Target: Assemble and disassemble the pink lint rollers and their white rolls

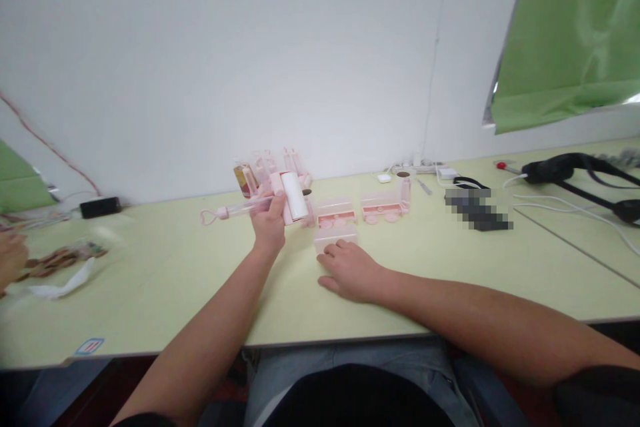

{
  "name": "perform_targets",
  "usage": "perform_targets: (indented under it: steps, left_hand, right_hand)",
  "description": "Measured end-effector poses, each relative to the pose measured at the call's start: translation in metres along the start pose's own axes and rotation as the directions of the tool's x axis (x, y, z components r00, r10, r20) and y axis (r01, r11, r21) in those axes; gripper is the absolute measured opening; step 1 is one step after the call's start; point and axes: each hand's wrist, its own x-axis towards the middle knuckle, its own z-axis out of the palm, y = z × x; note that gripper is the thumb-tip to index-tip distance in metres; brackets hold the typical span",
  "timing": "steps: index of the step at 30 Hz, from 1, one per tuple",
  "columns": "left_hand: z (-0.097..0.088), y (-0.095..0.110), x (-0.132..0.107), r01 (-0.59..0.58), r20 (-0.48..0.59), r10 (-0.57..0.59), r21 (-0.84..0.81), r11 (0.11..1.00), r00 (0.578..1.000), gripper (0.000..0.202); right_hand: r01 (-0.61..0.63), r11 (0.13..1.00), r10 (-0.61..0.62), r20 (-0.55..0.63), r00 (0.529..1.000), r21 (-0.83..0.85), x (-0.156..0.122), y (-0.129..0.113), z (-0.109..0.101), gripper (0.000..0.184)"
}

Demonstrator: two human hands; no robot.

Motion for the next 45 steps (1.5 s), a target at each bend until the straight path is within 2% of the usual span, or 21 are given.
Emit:
perform_targets:
  steps: [4,8,19,25,34,40,45]
  left_hand:
    - [0.0,0.003,-0.001,0.002,0.022,-0.003,0.024,1.0,1.0,0.026]
    - [0.0,0.003,-0.002,-0.005,0.023,0.004,0.038,0.999,1.0,0.026]
    - [0.001,0.006,-0.003,-0.042,0.04,0.038,0.1,0.994,0.998,0.028]
    - [0.001,0.007,-0.005,-0.038,0.051,0.032,0.113,0.993,0.998,0.028]
    - [0.002,0.003,-0.003,-0.054,0.054,0.047,0.119,0.991,0.997,0.026]
    - [-0.001,0.006,0.002,-0.044,0.003,0.044,0.105,0.993,0.999,0.027]
    - [-0.005,0.009,0.006,-0.102,-0.011,0.104,0.106,0.989,0.995,0.026]
  right_hand:
    - [-0.017,1.0,0.017,0.018,1.0,0.02,0.0,0.003,0.002,0.05]
    - [-0.017,0.999,0.016,0.019,1.0,0.036,0.001,0.007,0.005,0.056]
    - [-0.02,0.994,0.016,0.036,0.999,0.107,0.009,0.03,0.013,0.056]
    - [-0.009,0.992,0.002,0.054,0.999,0.126,0.017,0.033,0.016,0.057]
    - [0.019,0.987,-0.021,0.01,1.0,0.161,0.023,0.038,0.022,0.057]
    - [0.067,0.981,-0.066,-0.014,0.998,0.18,0.026,0.033,0.022,0.047]
    - [0.121,0.975,-0.112,-0.06,0.992,0.186,0.048,0.012,0.035,0.049]
